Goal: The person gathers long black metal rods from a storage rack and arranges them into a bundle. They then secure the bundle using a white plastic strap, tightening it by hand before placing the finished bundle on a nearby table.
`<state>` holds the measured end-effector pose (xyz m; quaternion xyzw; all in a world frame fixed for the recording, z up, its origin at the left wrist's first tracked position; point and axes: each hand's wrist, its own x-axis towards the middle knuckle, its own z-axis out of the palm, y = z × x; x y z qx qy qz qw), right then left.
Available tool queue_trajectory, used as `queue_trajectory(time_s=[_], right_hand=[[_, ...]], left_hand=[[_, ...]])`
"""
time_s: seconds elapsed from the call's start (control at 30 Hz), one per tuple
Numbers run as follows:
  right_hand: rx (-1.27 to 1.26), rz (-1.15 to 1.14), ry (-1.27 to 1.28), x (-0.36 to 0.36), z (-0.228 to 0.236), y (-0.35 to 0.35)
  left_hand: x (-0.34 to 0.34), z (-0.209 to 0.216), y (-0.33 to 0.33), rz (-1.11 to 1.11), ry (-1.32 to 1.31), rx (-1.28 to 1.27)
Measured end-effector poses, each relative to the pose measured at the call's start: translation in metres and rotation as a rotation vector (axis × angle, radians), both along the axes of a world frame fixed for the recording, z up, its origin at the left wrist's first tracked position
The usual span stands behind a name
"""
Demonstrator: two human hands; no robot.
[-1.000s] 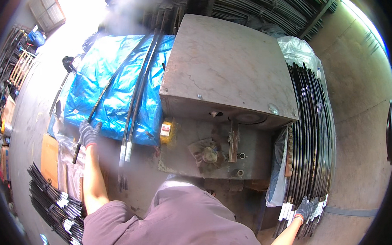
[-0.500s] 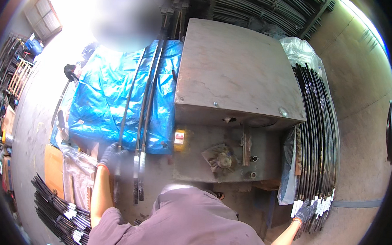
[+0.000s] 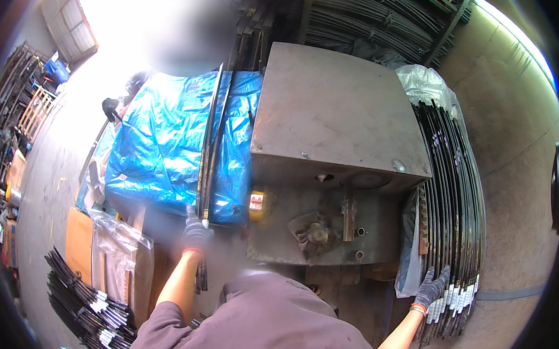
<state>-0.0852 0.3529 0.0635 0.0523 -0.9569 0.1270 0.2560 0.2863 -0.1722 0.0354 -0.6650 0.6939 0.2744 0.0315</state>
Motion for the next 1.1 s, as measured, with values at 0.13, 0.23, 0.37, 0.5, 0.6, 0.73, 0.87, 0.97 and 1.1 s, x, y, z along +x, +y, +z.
queue_trajectory(time_s=[0.13,0.23,0.37,0.5,0.6,0.73,0.87,0.97,1.1], right_hand=[[-0.199,0.023,-0.030,0.013,-0.010,0.012],[-0.265,0.103,0.043,0.004,-0.062,0.065],[-1.304,0.194,-0.241,0.023,-0.059,0.027],[-0.213,0.433,-0.118,0.091,0.047,-0.078],[-0.806,0.731,-0.251,0.115,0.073,-0.127],[-1.736,0.636,-0.254,0.128,0.104,-0.156],[-2.151,0.444,0.048,0.128,0.105,-0.097],[-2.037,0.517,0.254,0.144,0.091,-0.020],[-1.784,0.135,0.507,0.212,0.077,0.091]], left_hand=[[0.016,-0.002,-0.013,0.057,0.302,0.029],[-0.003,0.030,-0.001,0.060,0.190,-0.078],[-0.011,0.023,-0.013,-0.320,0.356,-0.623],[-0.117,0.098,0.044,-0.676,0.713,-0.560],[-0.190,0.132,0.114,-1.229,0.887,-0.522],[-0.237,0.122,0.203,-1.751,0.912,-0.522],[-0.262,0.138,0.260,-2.063,0.999,-0.552],[-0.272,0.136,0.282,-2.175,1.217,-0.391],[-0.284,0.130,0.282,-2.129,1.257,-0.163]])
